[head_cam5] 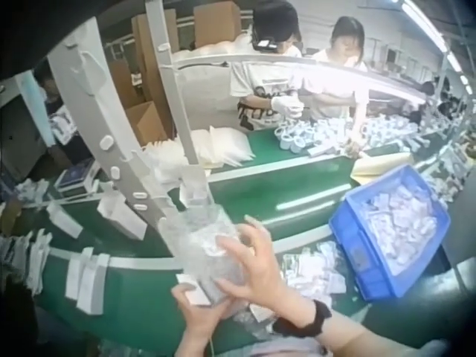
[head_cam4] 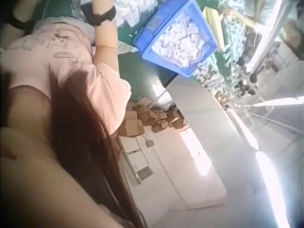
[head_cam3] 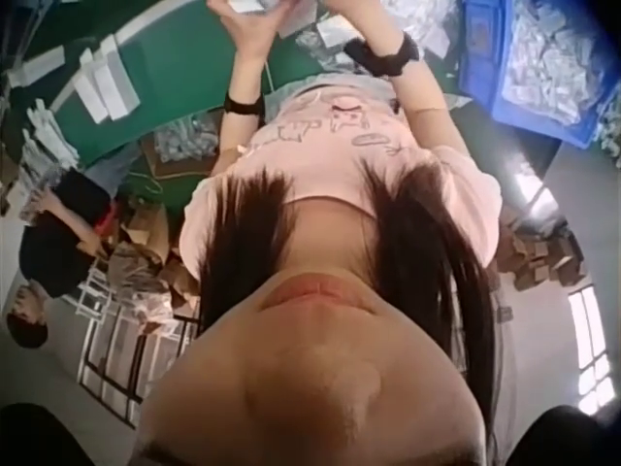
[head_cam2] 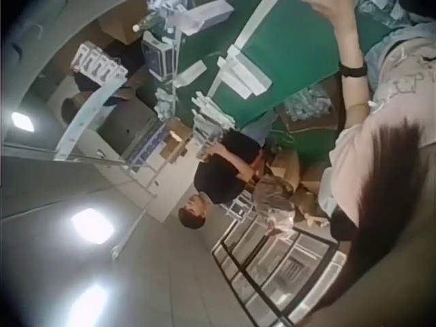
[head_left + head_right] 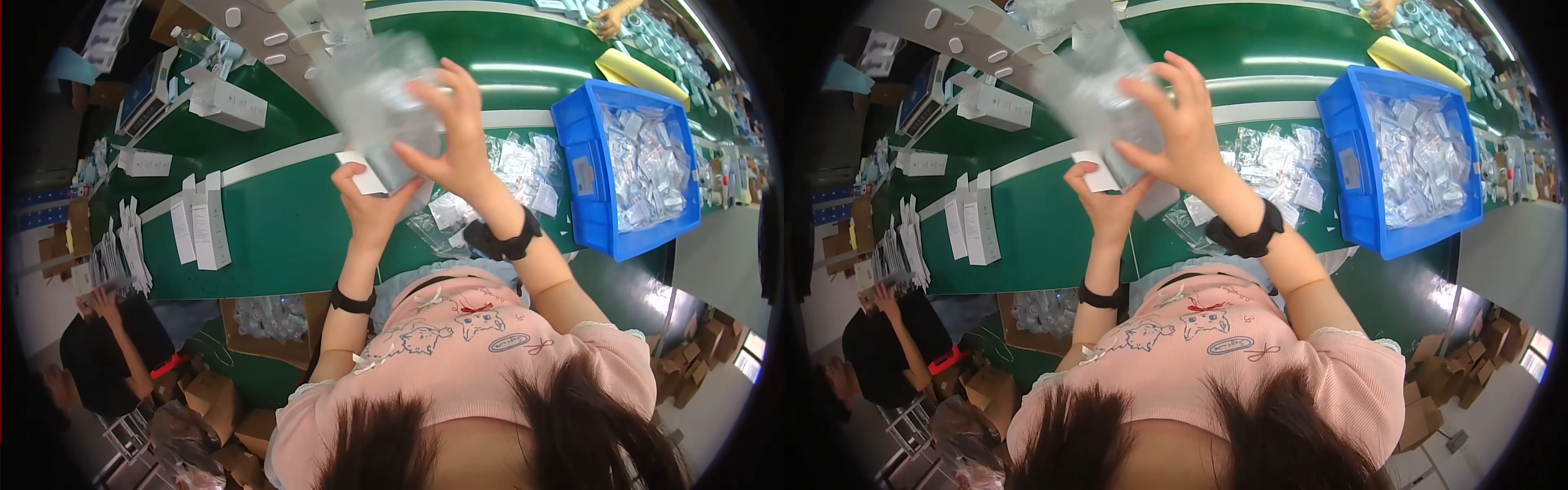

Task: The person folds the bottom of a white box, inserts a manual, and places a bubble-wrapped thermometer and a small plastic bag inside. They then fold the top of the box closed and repeat the process for several more boxes.

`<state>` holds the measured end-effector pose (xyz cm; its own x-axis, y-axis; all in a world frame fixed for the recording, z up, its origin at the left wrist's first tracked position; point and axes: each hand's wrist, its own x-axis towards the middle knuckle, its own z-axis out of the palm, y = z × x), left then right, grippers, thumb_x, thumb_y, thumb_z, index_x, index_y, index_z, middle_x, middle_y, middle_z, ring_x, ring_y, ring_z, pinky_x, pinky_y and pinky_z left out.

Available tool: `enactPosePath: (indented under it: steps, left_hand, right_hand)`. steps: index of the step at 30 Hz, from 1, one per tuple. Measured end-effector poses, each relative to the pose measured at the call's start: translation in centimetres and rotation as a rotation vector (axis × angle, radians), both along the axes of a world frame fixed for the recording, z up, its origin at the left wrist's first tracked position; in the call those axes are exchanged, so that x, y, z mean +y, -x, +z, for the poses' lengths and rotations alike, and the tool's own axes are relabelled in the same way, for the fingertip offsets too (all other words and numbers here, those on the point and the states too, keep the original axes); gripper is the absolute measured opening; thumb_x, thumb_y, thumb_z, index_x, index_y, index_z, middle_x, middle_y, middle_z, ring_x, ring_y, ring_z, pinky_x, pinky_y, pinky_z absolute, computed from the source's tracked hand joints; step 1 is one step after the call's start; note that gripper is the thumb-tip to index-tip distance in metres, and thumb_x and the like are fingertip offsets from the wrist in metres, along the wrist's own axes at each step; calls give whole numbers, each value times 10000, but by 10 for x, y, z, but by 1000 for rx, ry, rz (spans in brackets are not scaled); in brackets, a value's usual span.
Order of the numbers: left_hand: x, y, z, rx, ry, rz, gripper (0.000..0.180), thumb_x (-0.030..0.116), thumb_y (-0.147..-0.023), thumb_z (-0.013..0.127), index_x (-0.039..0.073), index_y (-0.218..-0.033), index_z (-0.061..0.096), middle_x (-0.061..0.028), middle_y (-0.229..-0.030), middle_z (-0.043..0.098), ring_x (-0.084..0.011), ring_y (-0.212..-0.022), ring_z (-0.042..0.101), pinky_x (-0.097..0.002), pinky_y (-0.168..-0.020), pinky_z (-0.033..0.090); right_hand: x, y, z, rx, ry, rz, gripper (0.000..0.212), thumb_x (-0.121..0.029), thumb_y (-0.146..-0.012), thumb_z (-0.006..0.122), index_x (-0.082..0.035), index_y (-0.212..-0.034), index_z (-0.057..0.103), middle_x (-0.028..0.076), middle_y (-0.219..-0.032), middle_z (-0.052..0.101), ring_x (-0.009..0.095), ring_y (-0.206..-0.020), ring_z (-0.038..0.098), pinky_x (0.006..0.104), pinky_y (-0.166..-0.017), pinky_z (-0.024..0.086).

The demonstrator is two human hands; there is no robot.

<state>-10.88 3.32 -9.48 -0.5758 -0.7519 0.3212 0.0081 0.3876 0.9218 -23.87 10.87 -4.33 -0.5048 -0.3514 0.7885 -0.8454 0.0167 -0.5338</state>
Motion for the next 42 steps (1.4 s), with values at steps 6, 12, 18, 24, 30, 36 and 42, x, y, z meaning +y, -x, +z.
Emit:
enactPosePath:
  steps: [6,12,18,24,30,36,42]
  left_hand:
    - [-23,-6,-49,91,249,3,757,215,-533,853,54,-999,278,-246,-1204,403,-299,-1020,499,-368,-820,425]
    - [-18,-32,-58,-47,-4,-11,756,143,-579,820,77,-1091,267,-211,-1231,359,-264,-1071,456,-364,-885,397]
    - [-28,-35,-6,-218,366,-69,440,119,-613,769,56,-981,535,-163,-1281,399,-254,-1032,507,-331,-829,422]
    - [-34,-31,3,-263,79,63,170,67,-619,725,19,-738,613,-136,-1127,525,-242,-916,567,-309,-760,449]
    - [-44,-19,3,-216,-13,133,150,40,-599,711,1,-696,603,-119,-937,601,-228,-829,590,-288,-667,468]
    - [-55,-31,-12,-170,-46,168,147,46,-606,711,-10,-675,593,-124,-950,593,-203,-864,576,-274,-688,443]
    - [-45,-27,-15,162,-469,-68,221,-25,-691,635,18,-887,542,-119,-1091,533,-208,-961,551,-281,-787,446]
  right_hand:
    - [30,23,-53,-659,-179,363,578,-151,-687,685,-105,-1221,469,110,-1257,394,327,-1159,363,423,-939,327]
    - [76,36,-151,105,-1165,63,421,-143,-635,717,-73,-1028,583,121,-1177,461,309,-1129,385,428,-904,353]
    - [83,51,-138,-284,-843,320,313,-82,-637,710,-38,-917,577,127,-978,564,288,-926,539,356,-800,432]
    - [38,9,-34,-644,-137,338,257,-52,-663,687,-26,-891,572,109,-817,594,270,-763,597,303,-687,469]
    - [2,-4,-35,501,-124,534,235,-88,-682,661,-49,-902,585,75,-825,574,250,-835,582,323,-757,460]
    - [-9,-21,-42,413,-611,608,247,-199,-646,683,-79,-846,604,92,-982,508,288,-1093,427,466,-921,338]
    - [4,-13,-65,63,-364,528,564,-201,-562,777,-106,-1064,538,131,-1130,446,307,-1198,330,480,-991,263]
